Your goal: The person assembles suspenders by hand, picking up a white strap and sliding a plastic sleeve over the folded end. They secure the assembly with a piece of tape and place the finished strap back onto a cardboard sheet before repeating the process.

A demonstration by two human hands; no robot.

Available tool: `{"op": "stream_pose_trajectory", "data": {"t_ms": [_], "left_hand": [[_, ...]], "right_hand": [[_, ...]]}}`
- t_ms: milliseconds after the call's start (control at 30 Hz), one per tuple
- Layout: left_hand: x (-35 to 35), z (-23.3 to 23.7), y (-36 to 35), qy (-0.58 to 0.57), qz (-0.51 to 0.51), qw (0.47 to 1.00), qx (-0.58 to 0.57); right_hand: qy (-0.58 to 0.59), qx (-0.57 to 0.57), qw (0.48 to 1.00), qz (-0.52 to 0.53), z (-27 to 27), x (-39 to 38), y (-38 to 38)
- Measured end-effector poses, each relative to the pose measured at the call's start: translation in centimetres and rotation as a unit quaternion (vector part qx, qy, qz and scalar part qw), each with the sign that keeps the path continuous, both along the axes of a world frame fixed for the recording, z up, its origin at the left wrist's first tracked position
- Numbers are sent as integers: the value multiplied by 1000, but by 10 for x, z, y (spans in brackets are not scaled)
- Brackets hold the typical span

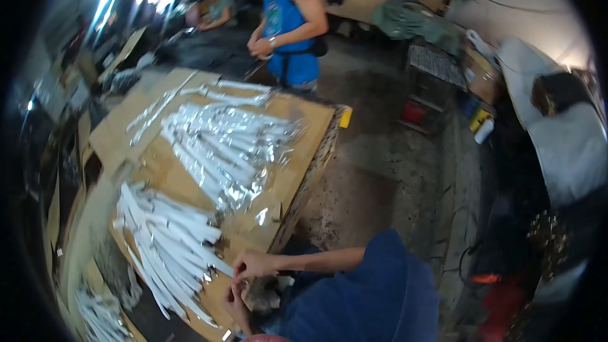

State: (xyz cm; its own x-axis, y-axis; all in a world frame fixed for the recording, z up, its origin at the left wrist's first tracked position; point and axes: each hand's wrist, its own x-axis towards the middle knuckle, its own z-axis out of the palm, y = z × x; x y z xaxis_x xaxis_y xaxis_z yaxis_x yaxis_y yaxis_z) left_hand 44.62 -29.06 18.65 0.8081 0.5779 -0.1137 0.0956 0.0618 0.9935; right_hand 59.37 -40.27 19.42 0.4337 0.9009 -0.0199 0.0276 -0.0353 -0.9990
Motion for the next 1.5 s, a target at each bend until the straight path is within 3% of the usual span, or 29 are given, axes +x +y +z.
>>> {"op": "stream_pose_trajectory", "data": {"t_ms": [133,233,400,500,567,633,667,733,800,933,1000,1033,1167,1300,1500], "left_hand": [[10,-5,0,-6,-18,999,49],[16,-4,-3,-21,32,998,49],[8,-8,-3,-36,146,989,4],[-3,-20,5,12,160,987,31],[-6,-40,7,-24,204,979,-12],[-7,-22,5,-68,132,980,-134],[-5,-19,-1,-90,111,984,-108],[-7,8,1,-1,38,998,-59],[-10,8,1,24,71,996,-46],[-20,-3,-6,24,175,981,-75],[-21,-1,-10,-71,203,974,-75],[-23,-11,-7,-119,258,951,-122],[-27,-22,0,-73,294,949,-86],[-26,-15,2,-23,276,957,-83],[-23,-26,1,-63,229,970,-46]], "right_hand": [[0,-42,999,-5,14,0,-11],[-6,3,1000,-30,12,-6,-14],[109,37,993,15,-18,-24,-7],[112,33,992,41,-35,-28,-1],[99,8,995,28,-33,-30,1],[56,-10,998,20,-22,-29,2],[65,-12,998,26,-27,-27,5],[42,-24,999,25,-24,-28,10],[153,-56,986,41,-16,-31,15],[173,-42,981,81,-37,-42,19],[199,-37,978,59,-47,-48,20],[227,-53,971,60,-26,-50,20],[161,-55,981,89,-34,-47,15],[189,-36,976,98,-25,-50,12],[194,-30,976,96,-24,-48,13]]}}
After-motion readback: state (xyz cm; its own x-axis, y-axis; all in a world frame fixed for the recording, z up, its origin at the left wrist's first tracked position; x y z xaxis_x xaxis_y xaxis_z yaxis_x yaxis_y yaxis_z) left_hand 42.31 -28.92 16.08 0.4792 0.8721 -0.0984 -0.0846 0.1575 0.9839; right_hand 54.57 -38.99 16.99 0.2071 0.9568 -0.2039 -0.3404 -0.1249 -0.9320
